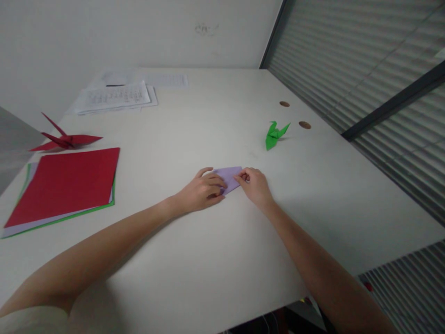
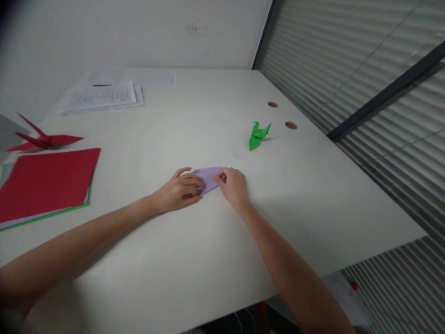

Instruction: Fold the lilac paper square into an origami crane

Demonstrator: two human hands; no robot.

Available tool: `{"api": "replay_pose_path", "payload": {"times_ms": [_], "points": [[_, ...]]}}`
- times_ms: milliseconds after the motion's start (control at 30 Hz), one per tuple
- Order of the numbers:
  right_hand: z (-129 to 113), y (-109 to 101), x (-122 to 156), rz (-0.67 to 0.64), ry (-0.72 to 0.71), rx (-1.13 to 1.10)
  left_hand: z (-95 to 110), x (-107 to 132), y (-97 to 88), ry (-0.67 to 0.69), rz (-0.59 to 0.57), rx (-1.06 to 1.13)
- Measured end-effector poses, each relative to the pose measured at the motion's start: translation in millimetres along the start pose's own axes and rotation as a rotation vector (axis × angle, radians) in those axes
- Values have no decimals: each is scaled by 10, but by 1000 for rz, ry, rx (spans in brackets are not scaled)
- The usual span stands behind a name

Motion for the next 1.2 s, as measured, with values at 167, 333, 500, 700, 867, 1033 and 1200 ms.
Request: {"api": "replay_pose_path", "payload": {"times_ms": [167,333,500,700,867,1033,1200], "points": [[-14,-5,2,9,17,15,-10,3,30,51,19,59],[-8,1,1,8,27,4,0,2,13,24,-12,1],[1,4,-8,8,41,9,44,9,20,84,-42,-103],[14,12,-14,0,68,9,19,-7,15,130,-39,-81],[8,9,-12,2,72,15,10,-8,39,113,-50,-123],[-17,4,-7,3,63,25,71,0,76,128,-99,-210],[2,15,-5,2,79,11,63,8,86,145,-121,-180]]}}
Point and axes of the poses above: each hand's wrist, its own x-axis away from the middle knuckle, its own y-axis out of the palm, z = x × y, the point moved 6 cm from there along -x, towards the middle knuckle, and after that the axes turned 7 degrees about -x, right-handed, at the moved point
